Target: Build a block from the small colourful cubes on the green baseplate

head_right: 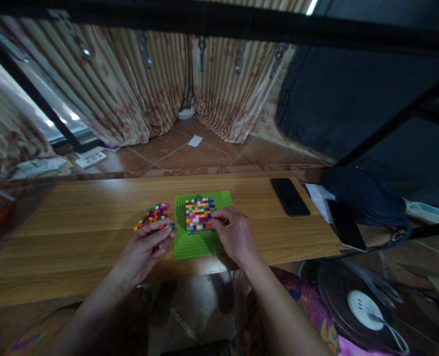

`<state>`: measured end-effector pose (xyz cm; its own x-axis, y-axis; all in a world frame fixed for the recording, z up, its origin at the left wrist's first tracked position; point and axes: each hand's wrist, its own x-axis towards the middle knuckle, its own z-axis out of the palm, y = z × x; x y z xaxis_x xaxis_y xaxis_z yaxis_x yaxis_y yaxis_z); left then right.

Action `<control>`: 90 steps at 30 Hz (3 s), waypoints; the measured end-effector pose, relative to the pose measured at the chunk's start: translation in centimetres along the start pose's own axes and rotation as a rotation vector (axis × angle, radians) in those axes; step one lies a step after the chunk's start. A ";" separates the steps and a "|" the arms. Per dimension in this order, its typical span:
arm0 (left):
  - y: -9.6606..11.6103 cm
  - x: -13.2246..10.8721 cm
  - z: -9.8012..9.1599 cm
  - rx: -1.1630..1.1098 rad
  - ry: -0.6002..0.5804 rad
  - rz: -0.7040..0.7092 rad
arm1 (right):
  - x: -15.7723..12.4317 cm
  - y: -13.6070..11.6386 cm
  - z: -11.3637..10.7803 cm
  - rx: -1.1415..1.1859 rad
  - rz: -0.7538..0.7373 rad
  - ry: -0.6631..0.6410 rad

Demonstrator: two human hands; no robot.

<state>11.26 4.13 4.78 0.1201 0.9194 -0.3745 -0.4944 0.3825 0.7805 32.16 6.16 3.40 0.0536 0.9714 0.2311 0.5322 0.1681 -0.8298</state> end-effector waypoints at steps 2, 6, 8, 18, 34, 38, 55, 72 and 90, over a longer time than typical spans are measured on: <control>0.0 0.1 -0.1 -0.001 0.011 0.001 | -0.1 -0.3 0.1 -0.026 -0.032 -0.011; 0.0 0.2 -0.3 -0.001 0.029 0.005 | -0.1 -0.5 0.4 -0.060 -0.068 -0.011; 0.1 0.1 -0.3 -0.004 0.031 0.009 | -0.1 -0.6 0.6 -0.092 -0.074 -0.007; 0.1 0.1 -0.4 -0.013 0.044 0.010 | -0.3 -0.2 0.7 -0.140 -0.048 -0.005; -0.5 0.3 -0.5 0.016 0.054 -0.022 | 0.5 0.8 1.0 -0.086 0.170 0.074; -0.6 0.4 -0.5 0.024 0.053 -0.033 | 0.5 1.0 1.3 -0.062 0.177 0.082; -1.1 0.6 0.4 0.023 -0.029 -0.021 | -1.0 -1.4 1.5 -0.006 -0.155 0.121; -1.9 0.7 1.2 0.015 -0.089 -0.107 | -2.1 -2.0 2.5 -0.237 -0.542 -0.076; -1.0 0.9 0.6 0.114 0.023 -0.056 | -0.6 -0.3 0.5 0.112 -0.085 0.136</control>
<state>12.41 4.62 4.01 0.1242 0.8943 -0.4298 -0.3864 0.4426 0.8092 31.58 5.63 3.28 0.1305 0.9227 0.3627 0.4425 0.2732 -0.8542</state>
